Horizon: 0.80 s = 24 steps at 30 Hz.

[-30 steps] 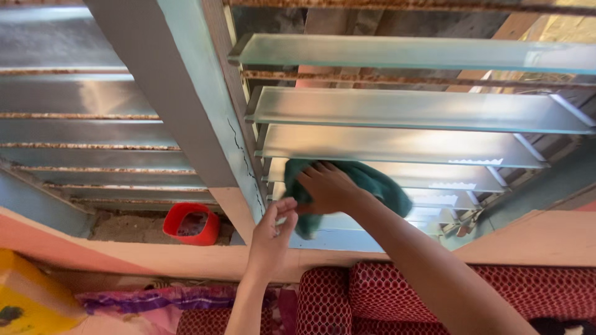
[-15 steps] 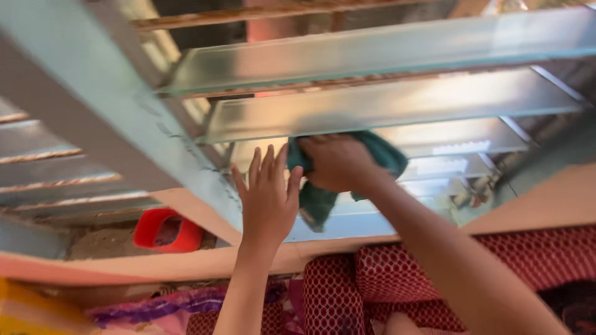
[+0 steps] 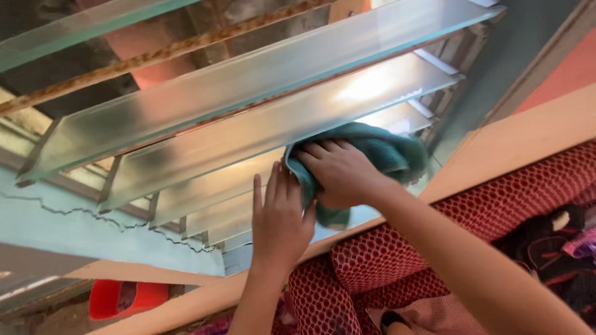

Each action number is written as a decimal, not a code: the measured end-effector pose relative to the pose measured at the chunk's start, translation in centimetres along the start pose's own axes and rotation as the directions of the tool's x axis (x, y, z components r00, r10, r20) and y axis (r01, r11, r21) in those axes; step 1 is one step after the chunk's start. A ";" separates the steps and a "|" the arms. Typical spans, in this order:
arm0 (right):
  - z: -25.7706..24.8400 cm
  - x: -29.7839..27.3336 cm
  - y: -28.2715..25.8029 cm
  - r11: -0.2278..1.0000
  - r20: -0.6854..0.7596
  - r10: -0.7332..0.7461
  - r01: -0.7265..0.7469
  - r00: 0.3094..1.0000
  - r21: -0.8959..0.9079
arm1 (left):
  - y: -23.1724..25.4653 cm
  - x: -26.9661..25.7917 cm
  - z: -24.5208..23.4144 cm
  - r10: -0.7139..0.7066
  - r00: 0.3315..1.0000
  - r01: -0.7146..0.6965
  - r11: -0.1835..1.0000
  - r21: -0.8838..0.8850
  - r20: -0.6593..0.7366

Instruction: The person cleans a window with horizontal slats using a green cloth. They wipe each slat individually, occasionally dipping the cloth into a red bucket of water to re-wet it.

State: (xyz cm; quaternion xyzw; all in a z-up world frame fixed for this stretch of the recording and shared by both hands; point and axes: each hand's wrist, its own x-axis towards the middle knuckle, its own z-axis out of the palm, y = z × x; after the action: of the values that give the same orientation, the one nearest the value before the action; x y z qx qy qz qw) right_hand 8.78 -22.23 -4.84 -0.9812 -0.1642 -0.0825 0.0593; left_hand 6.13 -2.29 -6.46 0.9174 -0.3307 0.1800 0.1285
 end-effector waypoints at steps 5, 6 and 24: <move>-3.0 -0.7 7.2 0.846 0.286 0.465 -0.516 0.838 0.136 | 0.2 0.3 0.0 0.031 0.998 -0.030 0.999 0.011 -0.047; -3.9 -1.3 8.4 0.754 0.264 0.600 -0.644 0.755 0.130 | 0.3 0.3 0.0 0.029 0.997 -0.029 1.000 0.000 -0.065; -0.1 -3.5 10.0 0.862 -0.103 0.506 -0.507 0.856 0.015 | 1.5 1.2 0.0 0.021 0.988 -0.018 1.000 0.020 -0.150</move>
State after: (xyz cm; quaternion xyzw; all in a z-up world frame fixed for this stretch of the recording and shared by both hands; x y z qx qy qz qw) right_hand 8.85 -32.70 -6.25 -0.9846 0.1034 -0.1155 0.0810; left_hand 6.03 -4.10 -5.74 0.8992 -0.3272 0.2530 0.1428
